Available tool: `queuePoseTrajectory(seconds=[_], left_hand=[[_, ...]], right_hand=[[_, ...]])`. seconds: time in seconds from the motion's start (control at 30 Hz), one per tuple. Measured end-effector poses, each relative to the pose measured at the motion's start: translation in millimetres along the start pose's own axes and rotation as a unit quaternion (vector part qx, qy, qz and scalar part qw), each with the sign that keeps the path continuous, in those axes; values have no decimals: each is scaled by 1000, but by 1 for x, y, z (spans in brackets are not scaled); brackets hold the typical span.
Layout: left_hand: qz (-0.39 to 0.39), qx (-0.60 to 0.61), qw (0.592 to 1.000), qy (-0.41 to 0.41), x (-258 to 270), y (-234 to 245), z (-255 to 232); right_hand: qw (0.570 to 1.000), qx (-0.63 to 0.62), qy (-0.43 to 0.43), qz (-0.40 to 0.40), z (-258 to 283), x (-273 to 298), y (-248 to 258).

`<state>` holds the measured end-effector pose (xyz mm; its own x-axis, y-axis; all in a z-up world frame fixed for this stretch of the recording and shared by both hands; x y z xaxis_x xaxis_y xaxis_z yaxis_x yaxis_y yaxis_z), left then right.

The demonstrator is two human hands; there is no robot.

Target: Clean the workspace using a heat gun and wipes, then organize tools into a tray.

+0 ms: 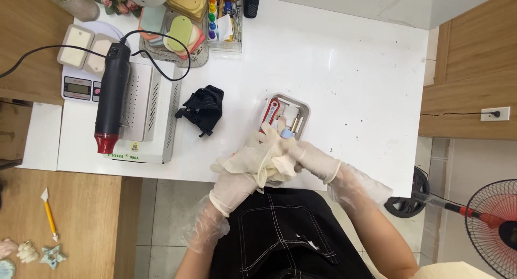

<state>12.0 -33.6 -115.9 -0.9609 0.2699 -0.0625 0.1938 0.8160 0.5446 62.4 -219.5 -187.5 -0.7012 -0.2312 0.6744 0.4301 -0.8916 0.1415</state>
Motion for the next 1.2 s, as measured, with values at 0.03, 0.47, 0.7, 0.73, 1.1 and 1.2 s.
queuePoseTrajectory(seconds=[0.03, 0.47, 0.7, 0.73, 1.1, 1.2], left_hand=[[-19, -176, 969, -171, 8, -2, -32], [-240, 408, 775, 419, 29, 1, 100], [-47, 327, 941, 70, -69, 16, -7], [-103, 222, 969, -20, -70, 32, -16], [-55, 517, 851, 68, -95, 59, -29], [-15, 395, 918, 26, -118, 45, -40]], right_hand=[[992, 40, -57, 104, -17, -5, -21], [922, -32, 115, -368, 90, 61, 76], [976, -131, 116, -132, 142, 60, 29], [971, -120, 138, -153, 149, 59, 36], [935, -127, 261, -204, 183, 68, 75], [964, -103, 188, -157, 177, 57, 51]])
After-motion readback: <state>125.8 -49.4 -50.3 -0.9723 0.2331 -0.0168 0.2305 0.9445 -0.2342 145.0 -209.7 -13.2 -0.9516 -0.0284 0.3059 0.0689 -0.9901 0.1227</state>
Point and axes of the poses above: each hand's wrist, its own x-axis away from the middle knuckle, its own y-axis out of the back of the hand, z = x × y, the point moved 10 cm from there along -x, towards the middle knuckle, and after that the axes turned 1 degree about x, right-handed, at the moved point
